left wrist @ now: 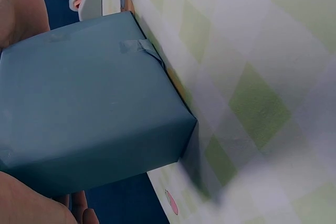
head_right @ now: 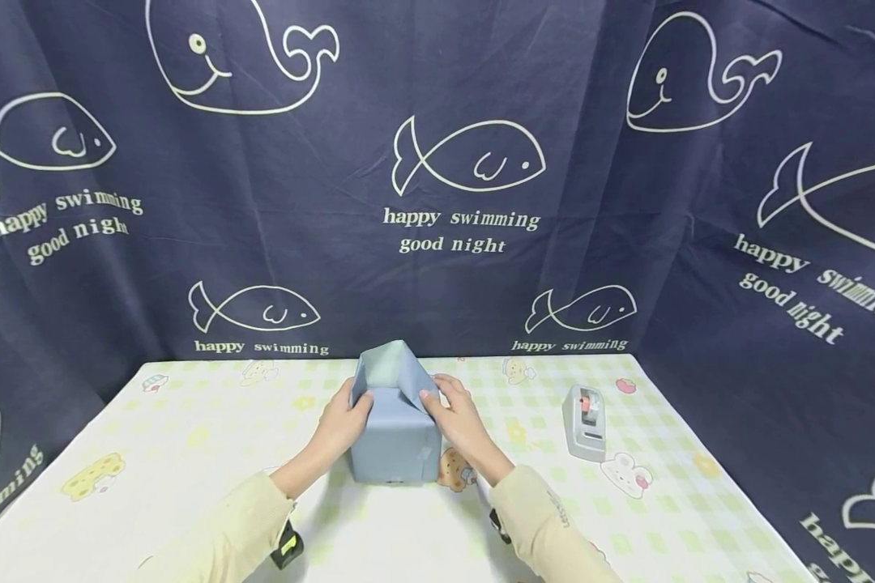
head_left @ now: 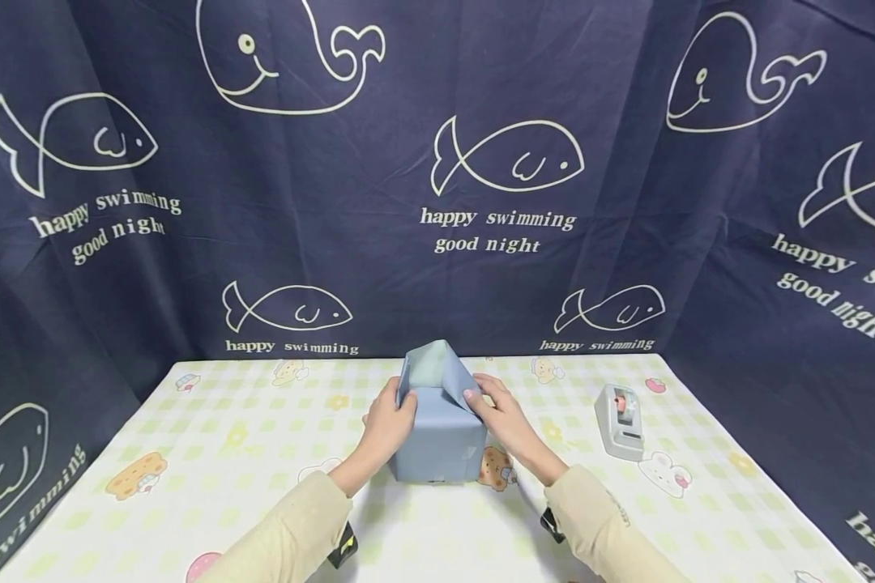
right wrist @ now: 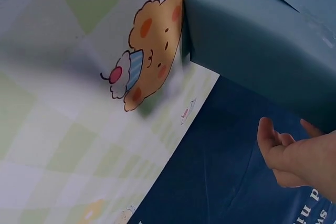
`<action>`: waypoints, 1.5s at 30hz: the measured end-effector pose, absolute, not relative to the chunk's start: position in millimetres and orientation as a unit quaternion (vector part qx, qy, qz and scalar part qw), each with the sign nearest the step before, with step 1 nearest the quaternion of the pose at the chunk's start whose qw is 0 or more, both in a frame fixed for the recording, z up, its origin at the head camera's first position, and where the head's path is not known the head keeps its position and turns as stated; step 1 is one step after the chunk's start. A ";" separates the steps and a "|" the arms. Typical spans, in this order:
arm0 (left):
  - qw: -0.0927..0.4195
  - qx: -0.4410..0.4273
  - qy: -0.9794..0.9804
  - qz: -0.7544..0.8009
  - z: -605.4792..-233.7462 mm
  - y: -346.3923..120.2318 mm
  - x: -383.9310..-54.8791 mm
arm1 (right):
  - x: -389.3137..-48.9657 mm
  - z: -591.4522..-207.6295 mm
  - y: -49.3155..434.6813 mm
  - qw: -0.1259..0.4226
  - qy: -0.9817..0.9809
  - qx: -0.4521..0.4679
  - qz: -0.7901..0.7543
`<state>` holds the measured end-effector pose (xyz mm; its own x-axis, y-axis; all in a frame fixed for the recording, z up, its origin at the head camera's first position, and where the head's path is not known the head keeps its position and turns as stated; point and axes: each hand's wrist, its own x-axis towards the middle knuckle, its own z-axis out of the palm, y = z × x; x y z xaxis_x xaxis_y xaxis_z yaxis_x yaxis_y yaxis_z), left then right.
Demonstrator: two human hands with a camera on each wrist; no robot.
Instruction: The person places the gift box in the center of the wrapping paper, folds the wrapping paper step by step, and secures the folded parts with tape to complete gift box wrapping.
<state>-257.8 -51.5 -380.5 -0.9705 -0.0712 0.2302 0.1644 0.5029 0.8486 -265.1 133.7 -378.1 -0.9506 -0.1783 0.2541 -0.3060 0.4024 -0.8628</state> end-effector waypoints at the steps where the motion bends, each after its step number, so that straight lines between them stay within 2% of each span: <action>1: 0.119 -0.027 -0.859 -0.498 -380.4 -51.3 -257.5 | -265.1 -377.7 134.0 0.060 -0.836 0.145 0.526; 12: 0.119 -0.026 -0.859 -0.497 -381.4 -51.3 -257.4 | -274.2 -375.6 136.7 0.016 -0.834 0.110 0.540; 38: 0.132 -0.037 -0.858 -0.495 -382.0 -52.1 -256.7 | -283.4 -372.0 129.8 0.069 -0.848 0.091 0.517; 45: 0.129 -0.043 -0.858 -0.495 -382.3 -52.3 -256.2 | -284.5 -369.8 125.5 0.057 -0.844 0.069 0.529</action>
